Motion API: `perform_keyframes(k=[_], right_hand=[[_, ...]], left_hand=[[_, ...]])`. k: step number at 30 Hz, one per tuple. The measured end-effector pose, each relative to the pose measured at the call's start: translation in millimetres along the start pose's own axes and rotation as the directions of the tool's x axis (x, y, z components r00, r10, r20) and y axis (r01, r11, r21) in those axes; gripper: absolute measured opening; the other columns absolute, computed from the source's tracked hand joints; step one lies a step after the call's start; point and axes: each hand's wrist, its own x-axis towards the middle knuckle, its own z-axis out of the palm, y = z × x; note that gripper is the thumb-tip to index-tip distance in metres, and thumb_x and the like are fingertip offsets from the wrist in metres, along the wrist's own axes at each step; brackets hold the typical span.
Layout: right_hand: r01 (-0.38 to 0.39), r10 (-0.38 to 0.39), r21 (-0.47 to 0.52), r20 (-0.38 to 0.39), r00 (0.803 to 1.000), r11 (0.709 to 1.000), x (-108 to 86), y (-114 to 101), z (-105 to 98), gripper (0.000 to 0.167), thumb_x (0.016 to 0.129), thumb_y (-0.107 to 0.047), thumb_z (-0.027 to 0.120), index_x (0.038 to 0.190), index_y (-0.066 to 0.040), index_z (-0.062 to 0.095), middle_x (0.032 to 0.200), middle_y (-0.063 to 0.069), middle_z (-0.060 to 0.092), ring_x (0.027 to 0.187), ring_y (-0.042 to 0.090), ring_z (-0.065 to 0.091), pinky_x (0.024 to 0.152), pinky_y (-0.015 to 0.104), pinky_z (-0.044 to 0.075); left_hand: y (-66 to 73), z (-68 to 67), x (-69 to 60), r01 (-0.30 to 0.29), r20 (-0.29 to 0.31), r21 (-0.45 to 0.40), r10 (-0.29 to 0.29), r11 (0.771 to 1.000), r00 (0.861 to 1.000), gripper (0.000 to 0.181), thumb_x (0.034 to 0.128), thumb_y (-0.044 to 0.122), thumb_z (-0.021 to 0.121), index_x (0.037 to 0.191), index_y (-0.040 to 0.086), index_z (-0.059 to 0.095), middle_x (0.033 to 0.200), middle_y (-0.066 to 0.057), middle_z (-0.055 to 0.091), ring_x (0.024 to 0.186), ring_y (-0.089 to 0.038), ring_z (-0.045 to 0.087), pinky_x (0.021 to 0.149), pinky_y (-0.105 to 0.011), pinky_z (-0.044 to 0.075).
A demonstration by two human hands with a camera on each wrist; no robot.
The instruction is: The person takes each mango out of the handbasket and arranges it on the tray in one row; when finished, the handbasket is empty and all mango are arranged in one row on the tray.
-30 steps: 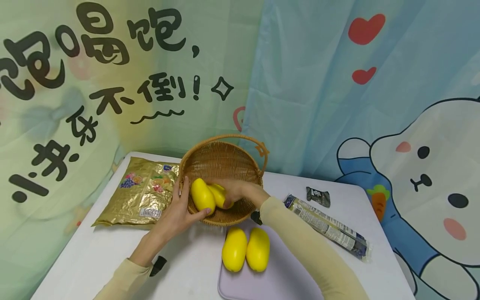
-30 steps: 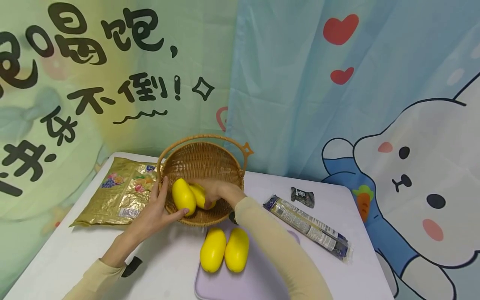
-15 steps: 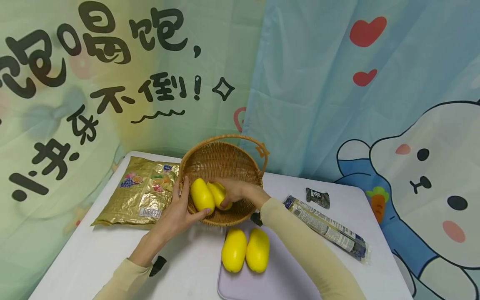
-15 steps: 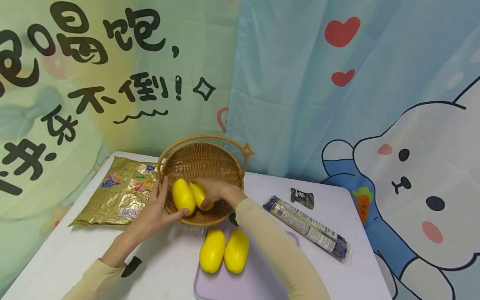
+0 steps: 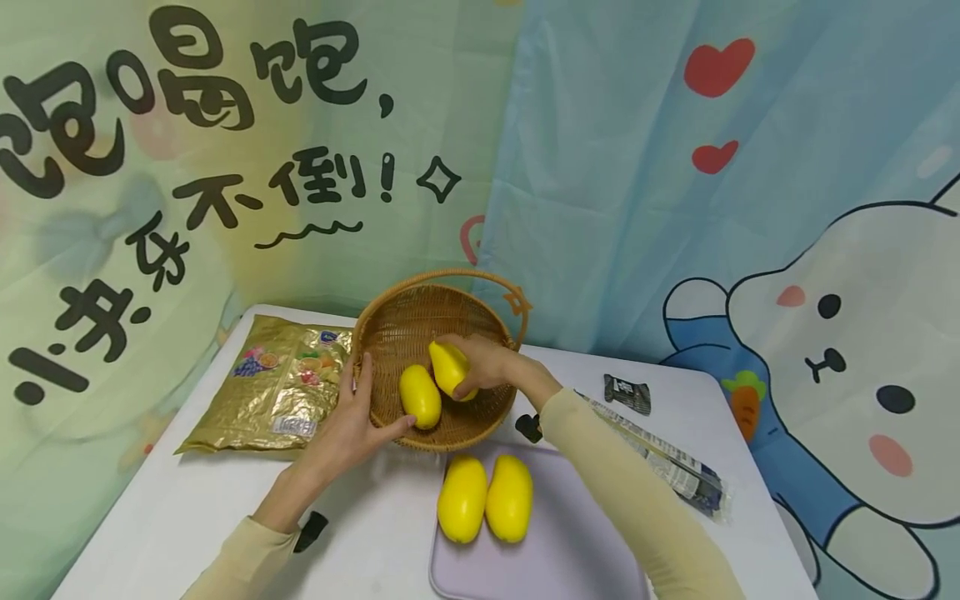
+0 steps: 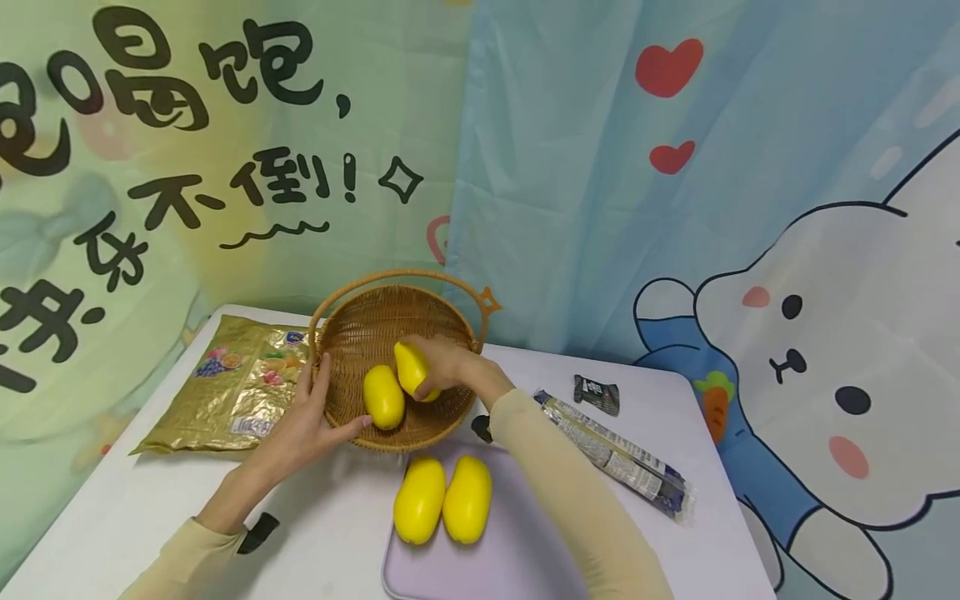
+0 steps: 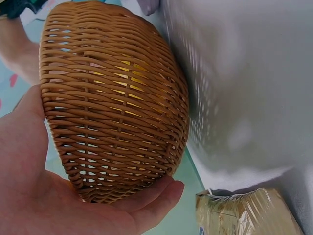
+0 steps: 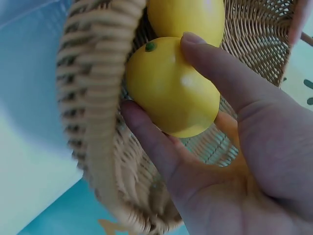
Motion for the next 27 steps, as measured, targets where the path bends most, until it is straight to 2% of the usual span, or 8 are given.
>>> perform_keyframes(k=[5,11,14,18,21,27], right_hand=[[0.015,-0.015,0.011,-0.033,0.999,1.000,-12.9,6,-7,0.092,0.087,-0.027,0.083,0.161,-0.025,0.028,0.154,0.017,0.042,0.138,0.034,0.044,0.105,0.052,0.045],[0.060,-0.058,0.016,-0.078,0.995,0.998,-31.3,11,-18,0.093,0.086,-0.026,0.083,0.161,-0.023,0.028,0.148,0.016,0.047,0.124,0.030,0.050,0.096,0.044,0.049],[0.076,-0.073,0.023,-0.091,0.993,0.997,-40.4,12,-23,0.095,0.086,-0.026,0.084,0.161,-0.023,0.027,0.148,0.015,0.048,0.119,0.028,0.052,0.093,0.042,0.050],[0.103,-0.100,0.029,-0.104,0.990,0.994,-52.7,12,-29,0.096,0.086,-0.027,0.083,0.162,-0.024,0.025,0.152,0.013,0.046,0.119,0.028,0.054,0.093,0.043,0.050],[0.118,-0.113,0.034,-0.117,0.987,0.992,-64.9,11,-33,0.095,0.087,-0.026,0.083,0.162,-0.025,0.025,0.154,0.013,0.044,0.124,0.030,0.051,0.094,0.044,0.049],[0.107,-0.095,0.087,-0.134,0.986,0.990,-100.0,9,-42,0.096,0.087,-0.022,0.082,0.163,-0.027,0.023,0.153,0.017,0.039,0.122,0.032,0.052,0.095,0.045,0.051]], left_hand=[[0.1,0.2,-0.8,0.002,0.005,0.006,-0.002,1.000,1.000,0.123,0.0859,0.060,0.074,0.163,0.010,-0.009,0.168,-0.022,-0.017,0.076,-0.029,0.068,0.052,-0.029,0.048],[-0.7,0.2,-0.2,0.001,0.010,0.002,-0.001,1.000,1.000,0.125,0.0852,0.064,0.072,0.163,0.013,-0.011,0.168,-0.021,-0.019,0.081,-0.033,0.069,0.053,-0.029,0.049],[-1.5,0.0,0.2,0.005,0.014,-0.006,-0.005,1.000,1.000,0.125,0.0851,0.063,0.073,0.163,0.013,-0.012,0.167,-0.020,-0.020,0.073,-0.028,0.068,0.052,-0.030,0.048],[-1.8,-0.4,0.8,0.011,0.019,-0.019,-0.010,1.000,1.000,0.126,0.0850,0.063,0.073,0.163,0.013,-0.012,0.167,-0.019,-0.022,0.062,-0.020,0.063,0.051,-0.031,0.048],[-1.2,-0.8,1.1,0.006,0.019,-0.023,-0.005,1.000,1.000,0.126,0.0853,0.062,0.073,0.163,0.011,-0.011,0.167,-0.021,-0.022,0.063,-0.020,0.062,0.052,-0.030,0.048],[0.0,-1.6,-0.4,0.011,0.027,-0.027,-0.011,1.000,1.000,0.125,0.0860,0.061,0.073,0.163,0.011,-0.012,0.166,-0.024,-0.020,0.063,-0.021,0.063,0.051,-0.031,0.048]])
